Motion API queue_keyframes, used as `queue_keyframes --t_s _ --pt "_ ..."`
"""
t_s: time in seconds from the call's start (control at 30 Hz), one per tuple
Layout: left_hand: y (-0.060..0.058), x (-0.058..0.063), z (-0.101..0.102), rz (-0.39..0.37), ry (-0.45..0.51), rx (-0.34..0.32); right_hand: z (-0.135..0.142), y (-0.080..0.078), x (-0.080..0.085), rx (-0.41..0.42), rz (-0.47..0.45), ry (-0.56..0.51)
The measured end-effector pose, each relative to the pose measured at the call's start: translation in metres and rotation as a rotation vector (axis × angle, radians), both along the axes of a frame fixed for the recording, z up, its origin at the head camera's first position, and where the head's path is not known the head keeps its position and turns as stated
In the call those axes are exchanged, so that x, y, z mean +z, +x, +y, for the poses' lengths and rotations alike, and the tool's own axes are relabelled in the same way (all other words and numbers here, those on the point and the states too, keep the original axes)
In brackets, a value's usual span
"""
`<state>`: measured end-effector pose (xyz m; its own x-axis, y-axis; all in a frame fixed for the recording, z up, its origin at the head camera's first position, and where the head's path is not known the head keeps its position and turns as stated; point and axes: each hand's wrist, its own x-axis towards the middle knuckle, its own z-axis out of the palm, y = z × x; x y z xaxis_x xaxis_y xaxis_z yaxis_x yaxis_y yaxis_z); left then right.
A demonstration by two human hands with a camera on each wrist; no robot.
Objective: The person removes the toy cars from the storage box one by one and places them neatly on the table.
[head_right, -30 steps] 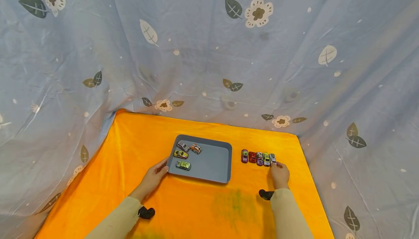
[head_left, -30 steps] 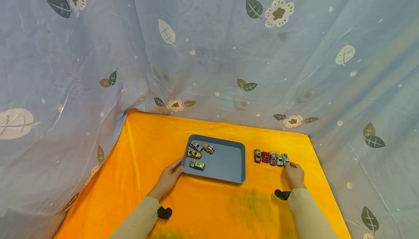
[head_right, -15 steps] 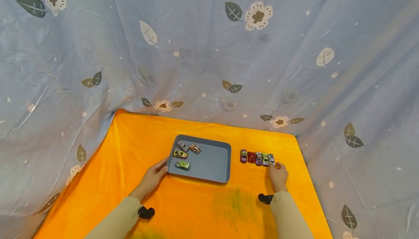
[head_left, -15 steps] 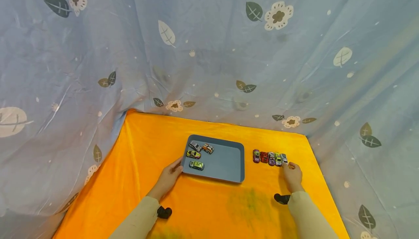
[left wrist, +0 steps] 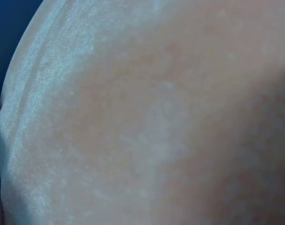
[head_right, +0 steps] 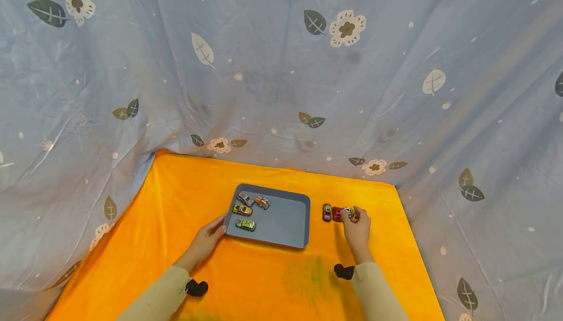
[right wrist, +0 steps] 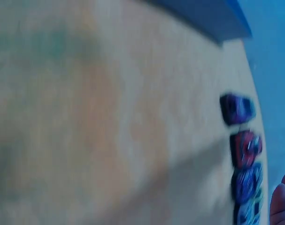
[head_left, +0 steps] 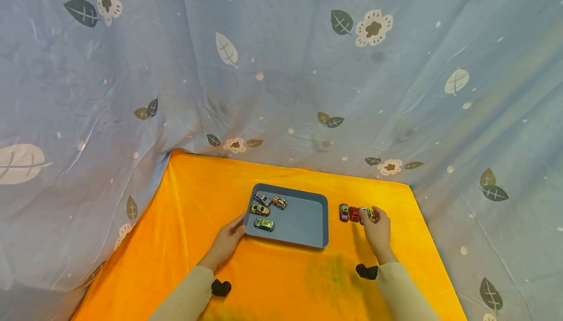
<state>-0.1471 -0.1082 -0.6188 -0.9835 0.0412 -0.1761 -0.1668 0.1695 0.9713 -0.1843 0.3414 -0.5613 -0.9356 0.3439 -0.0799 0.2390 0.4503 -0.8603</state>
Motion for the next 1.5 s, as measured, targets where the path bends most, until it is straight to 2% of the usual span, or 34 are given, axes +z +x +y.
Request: queue_keyframes --t_s 0.3,0.47,0.73,1.0,1.17,1.5 --pt "0.000 -0.002 -0.001 0.012 -0.011 -0.012 -0.044 -0.004 0.010 0.095 0.074 -0.043" --pt "0.001 0.000 -0.001 0.016 0.000 -0.008 -0.070 -0.004 0.016 0.170 0.087 -0.023" --pt "0.001 -0.002 -0.001 0.009 -0.010 0.000 -0.105 -0.004 0.010 0.282 0.122 0.005" --pt "0.000 -0.003 -0.001 0.020 -0.004 0.005 -0.140 -0.002 0.001 0.396 0.094 -0.011" --pt "0.000 -0.002 -0.001 0.014 -0.006 0.003 -0.164 0.000 -0.003 0.430 0.047 -0.028" --pt "0.000 -0.001 -0.002 0.018 -0.009 -0.006 -0.202 0.000 -0.006 0.553 -0.027 0.019"
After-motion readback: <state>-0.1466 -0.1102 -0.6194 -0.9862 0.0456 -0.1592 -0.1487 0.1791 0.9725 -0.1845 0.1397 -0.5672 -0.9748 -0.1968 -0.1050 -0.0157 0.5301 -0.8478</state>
